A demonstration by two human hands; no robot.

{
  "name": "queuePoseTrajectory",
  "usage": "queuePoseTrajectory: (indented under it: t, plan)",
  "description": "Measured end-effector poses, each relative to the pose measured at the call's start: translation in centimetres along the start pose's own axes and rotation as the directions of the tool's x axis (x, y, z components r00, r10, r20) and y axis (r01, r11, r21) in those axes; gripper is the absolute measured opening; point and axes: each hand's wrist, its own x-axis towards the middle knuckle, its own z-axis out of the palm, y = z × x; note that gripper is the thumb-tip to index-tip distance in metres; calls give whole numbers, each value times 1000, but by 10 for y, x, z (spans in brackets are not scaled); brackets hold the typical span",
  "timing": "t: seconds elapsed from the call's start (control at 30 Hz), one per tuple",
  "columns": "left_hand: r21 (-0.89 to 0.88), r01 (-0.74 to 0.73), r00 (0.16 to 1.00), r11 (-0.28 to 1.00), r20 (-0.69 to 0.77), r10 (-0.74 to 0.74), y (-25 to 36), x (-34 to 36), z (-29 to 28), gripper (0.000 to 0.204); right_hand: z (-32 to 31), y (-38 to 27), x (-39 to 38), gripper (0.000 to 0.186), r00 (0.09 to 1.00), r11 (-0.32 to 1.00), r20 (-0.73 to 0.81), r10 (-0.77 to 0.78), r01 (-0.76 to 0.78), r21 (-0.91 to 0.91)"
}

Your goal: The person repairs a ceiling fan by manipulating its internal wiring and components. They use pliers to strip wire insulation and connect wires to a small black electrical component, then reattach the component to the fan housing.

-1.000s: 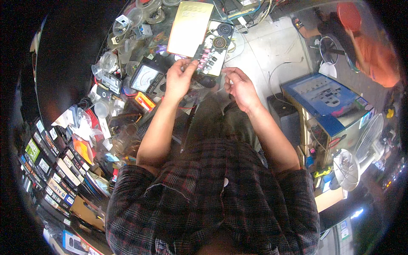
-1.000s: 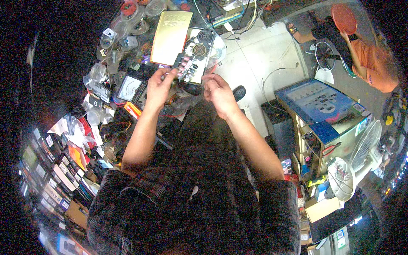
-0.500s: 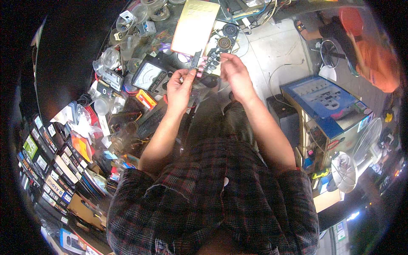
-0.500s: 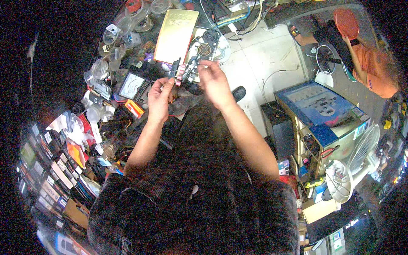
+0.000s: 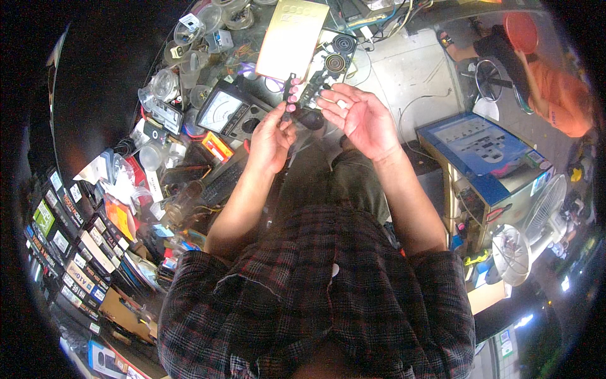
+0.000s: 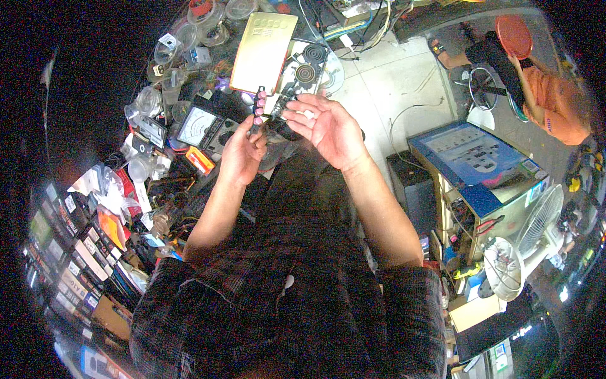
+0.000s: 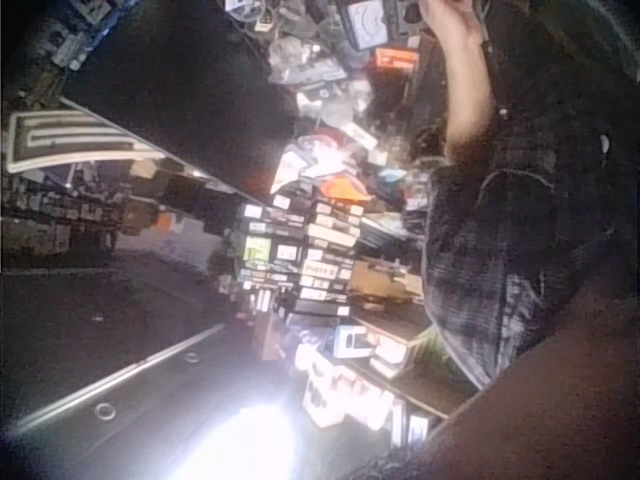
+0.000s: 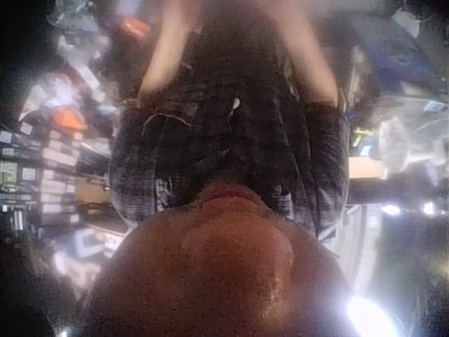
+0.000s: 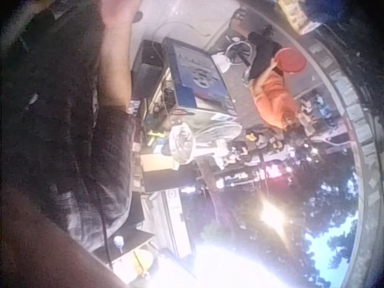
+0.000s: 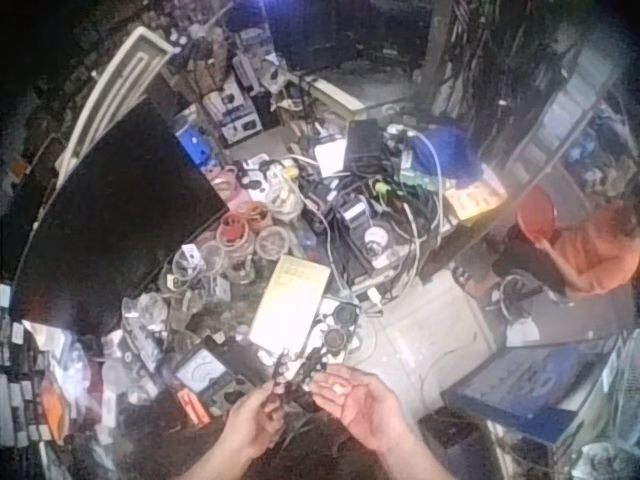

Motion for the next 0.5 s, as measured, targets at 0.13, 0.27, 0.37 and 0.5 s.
queuePoseTrajectory:
  t: [0.13,0.27,0.37,0.5]
  plan:
    - [-181,118,987,976,130,-95,4,-3,-8,21,3,2,-3,37,978,917,-160,-133,60,-394]
    - [-267,180,974,947,184,-133,7,-7,-2,24,-1,3,-6,34,978,920,-173,-117,41,-390]
    - [-319,222,961,921,233,-151,5,-2,-6,26,-4,4,-7,32,973,895,-202,-111,9,-447]
    - [-341,205,973,917,173,-153,6,0,-4,28,-9,13,-2,28,947,543,-229,-227,-72,-837]
